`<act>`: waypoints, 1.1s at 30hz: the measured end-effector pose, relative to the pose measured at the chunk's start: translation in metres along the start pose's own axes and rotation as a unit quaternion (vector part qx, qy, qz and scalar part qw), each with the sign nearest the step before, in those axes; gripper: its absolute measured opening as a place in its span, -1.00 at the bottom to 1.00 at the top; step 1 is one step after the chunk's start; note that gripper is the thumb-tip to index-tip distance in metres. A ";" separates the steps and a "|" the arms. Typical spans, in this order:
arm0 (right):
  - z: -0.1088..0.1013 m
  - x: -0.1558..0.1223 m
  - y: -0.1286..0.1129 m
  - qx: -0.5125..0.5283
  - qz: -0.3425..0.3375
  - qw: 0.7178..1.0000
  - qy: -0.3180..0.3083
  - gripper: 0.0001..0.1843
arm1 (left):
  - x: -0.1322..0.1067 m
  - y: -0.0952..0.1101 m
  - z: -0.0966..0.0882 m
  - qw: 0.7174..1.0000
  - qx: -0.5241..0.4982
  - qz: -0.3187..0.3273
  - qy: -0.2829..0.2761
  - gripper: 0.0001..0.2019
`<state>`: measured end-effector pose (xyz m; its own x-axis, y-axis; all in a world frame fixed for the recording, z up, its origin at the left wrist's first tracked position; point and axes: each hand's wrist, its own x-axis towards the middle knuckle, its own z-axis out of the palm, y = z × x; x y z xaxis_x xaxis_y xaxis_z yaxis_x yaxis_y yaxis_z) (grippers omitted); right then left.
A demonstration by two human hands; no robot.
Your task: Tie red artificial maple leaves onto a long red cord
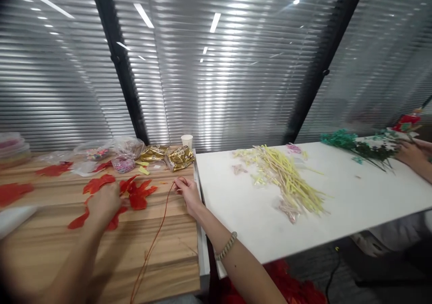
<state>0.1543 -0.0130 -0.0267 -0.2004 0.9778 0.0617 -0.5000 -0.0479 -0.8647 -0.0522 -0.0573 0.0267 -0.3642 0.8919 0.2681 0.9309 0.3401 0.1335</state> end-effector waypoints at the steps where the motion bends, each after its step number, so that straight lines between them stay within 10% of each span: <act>1: 0.000 0.000 0.001 0.000 0.003 1.000 -0.003 -0.75 | 0.002 -0.004 0.002 1.000 0.017 -0.002 -0.011 -0.81; 5: -0.002 0.002 0.007 0.009 0.014 1.000 -0.011 -0.73 | 0.010 -0.008 0.006 0.999 0.034 0.010 0.028 -0.85; 9: -0.002 0.003 0.010 0.006 0.015 1.000 -0.023 -0.70 | 0.018 0.004 0.006 0.977 -0.155 0.030 0.139 -0.84; 13: 0.001 0.000 0.007 -0.004 -0.001 0.999 -0.031 -0.70 | 0.019 0.026 0.010 0.820 -0.523 0.013 0.234 -0.69; 15: 0.003 -0.002 0.004 -0.005 -0.012 0.999 -0.033 -0.73 | 0.015 0.039 0.014 0.742 -0.651 0.001 0.161 -0.62; 18: 0.003 -0.002 -0.002 0.004 -0.031 0.999 -0.012 -0.80 | 0.003 0.057 0.024 0.697 -0.715 0.002 0.046 -0.54; 27: 0.001 -0.005 -0.013 -0.032 -0.041 0.994 -0.092 -0.76 | -0.014 0.076 0.052 0.734 -0.673 0.070 -0.050 -0.61; 33: -0.001 -0.007 -0.023 -0.012 -0.104 0.994 -0.029 -0.78 | -0.010 0.070 0.051 0.790 -0.601 0.046 0.113 -0.67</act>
<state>0.1682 -0.0185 -0.0084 -0.1438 0.9523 0.2693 -0.5152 0.1603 -0.8420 0.0181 -0.0277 -0.0153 -0.4186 0.7748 0.4738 0.3044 -0.3719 0.8770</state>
